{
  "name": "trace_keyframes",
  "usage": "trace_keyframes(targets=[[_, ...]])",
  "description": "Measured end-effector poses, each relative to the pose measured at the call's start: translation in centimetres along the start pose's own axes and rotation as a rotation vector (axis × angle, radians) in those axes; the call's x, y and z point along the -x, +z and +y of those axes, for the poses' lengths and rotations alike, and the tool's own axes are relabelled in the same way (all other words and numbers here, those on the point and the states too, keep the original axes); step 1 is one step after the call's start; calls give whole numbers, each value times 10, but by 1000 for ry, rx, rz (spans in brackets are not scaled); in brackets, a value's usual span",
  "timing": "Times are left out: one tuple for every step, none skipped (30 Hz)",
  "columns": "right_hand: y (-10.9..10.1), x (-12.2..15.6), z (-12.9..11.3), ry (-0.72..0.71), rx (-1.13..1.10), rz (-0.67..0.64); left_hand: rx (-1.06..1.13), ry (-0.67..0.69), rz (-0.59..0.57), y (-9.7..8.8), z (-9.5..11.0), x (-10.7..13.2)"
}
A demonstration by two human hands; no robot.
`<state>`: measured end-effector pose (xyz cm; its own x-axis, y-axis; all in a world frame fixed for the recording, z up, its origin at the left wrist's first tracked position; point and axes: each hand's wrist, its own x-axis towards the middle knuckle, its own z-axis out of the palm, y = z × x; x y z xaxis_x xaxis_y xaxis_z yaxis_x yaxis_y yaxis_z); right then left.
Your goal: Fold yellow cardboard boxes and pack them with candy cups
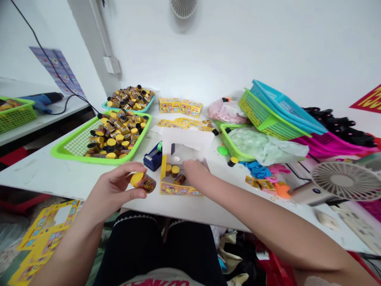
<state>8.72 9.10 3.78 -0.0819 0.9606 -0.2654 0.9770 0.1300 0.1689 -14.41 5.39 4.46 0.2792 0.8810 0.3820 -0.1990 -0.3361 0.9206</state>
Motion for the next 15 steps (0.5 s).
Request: trace_keyframes(targets=[[-1, -1, 1, 4, 4, 5, 1, 5, 6, 0, 0, 0], [-2, -2, 1, 5, 8, 11, 6, 5, 10, -1, 0, 0], [-4, -2, 2, 1, 9, 19, 15, 3, 12, -1, 1, 1], [-6, -2, 2, -5, 8, 26, 23, 0, 8, -2, 1, 1], [-7, -1, 3, -16, 5, 34, 26, -5, 2, -2, 1, 1], [-9, 0, 3, -32, 0, 44, 27, -8, -5, -3, 2, 2], [-11, 2, 2, -52, -5, 54, 27, -12, -12, -3, 2, 2], [-12, 4, 2, -73, -11, 64, 27, -15, -19, -3, 2, 2], [-13, 6, 0, -93, -15, 71, 25, -19, -24, -2, 2, 2], [-14, 7, -1, -110, -17, 76, 24, -22, -27, -2, 2, 2], [-15, 8, -3, -122, -18, 77, 22, -26, -28, -1, 2, 3], [-15, 9, -5, -129, -17, 73, 19, -30, -29, 0, 2, 3], [-16, 9, -6, -133, -17, 64, 13, -33, -28, 1, 2, 3], [-17, 9, -7, -137, -17, 55, 5, -36, -28, 1, 2, 3], [-17, 8, -7, -144, -18, 43, 0, -37, -30, 1, 3, 3]])
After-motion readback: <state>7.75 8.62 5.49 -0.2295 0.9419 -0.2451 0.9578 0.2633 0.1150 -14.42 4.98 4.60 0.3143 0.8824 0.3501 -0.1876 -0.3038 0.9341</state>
